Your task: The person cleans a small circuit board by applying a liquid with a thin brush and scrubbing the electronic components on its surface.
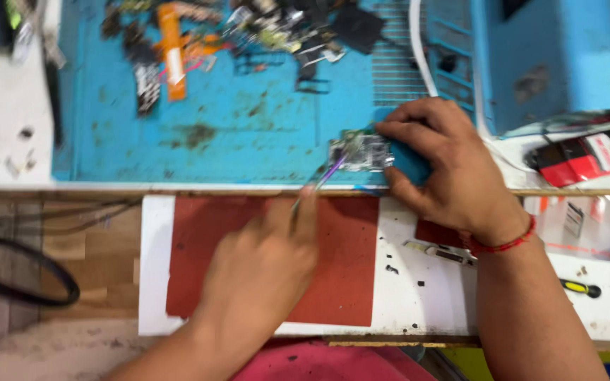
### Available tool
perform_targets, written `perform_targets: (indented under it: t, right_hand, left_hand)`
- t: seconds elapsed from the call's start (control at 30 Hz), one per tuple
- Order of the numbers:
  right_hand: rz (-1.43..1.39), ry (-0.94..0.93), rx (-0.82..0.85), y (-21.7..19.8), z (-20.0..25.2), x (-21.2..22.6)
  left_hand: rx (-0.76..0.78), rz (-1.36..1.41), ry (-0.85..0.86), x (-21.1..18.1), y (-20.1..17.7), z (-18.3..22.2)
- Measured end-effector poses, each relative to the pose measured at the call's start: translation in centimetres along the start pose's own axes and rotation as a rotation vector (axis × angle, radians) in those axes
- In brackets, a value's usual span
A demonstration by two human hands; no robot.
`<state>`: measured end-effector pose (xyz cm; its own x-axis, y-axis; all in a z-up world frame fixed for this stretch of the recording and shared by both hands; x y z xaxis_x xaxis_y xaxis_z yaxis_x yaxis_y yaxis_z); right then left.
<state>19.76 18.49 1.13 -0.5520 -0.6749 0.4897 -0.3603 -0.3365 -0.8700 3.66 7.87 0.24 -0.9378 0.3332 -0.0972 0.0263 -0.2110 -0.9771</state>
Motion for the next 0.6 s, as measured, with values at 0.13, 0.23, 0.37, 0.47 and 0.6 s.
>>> perform_targets:
  t: [0.13,0.23,0.37,0.47,0.6]
  right_hand:
    - [0.017,0.014,0.013,0.2,-0.3,0.6]
    - [0.015,0.029,-0.005,0.0,0.0,0.1]
    - [0.022,0.029,0.017,0.2,-0.2,0.4]
    - [0.046,0.029,0.015,0.2,-0.2,0.6]
    - [0.025,0.012,0.028,0.2,-0.1,0.2]
  left_hand:
    - [0.029,-0.058,-0.020,-0.8,0.7,0.6]
    - [0.021,0.001,0.017,-0.8,-0.3,1.2]
    - [0.020,-0.030,-0.044,-0.9,0.1,0.2]
    - [-0.005,-0.007,-0.037,-1.5,-0.8,1.7]
    - [0.055,-0.048,-0.012,-1.2,-1.0,0.9]
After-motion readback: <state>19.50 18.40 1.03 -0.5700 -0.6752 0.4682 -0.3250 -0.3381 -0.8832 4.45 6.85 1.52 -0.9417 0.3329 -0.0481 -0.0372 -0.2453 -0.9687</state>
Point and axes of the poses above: each hand's wrist, its own z-axis away from the middle knuckle, its own y-axis out of the palm, x = y × z, the point moved 8 cm from there along -z, towards the middle knuckle, and after that the axes turned 15 degrees about x, right-handed, at the moved point
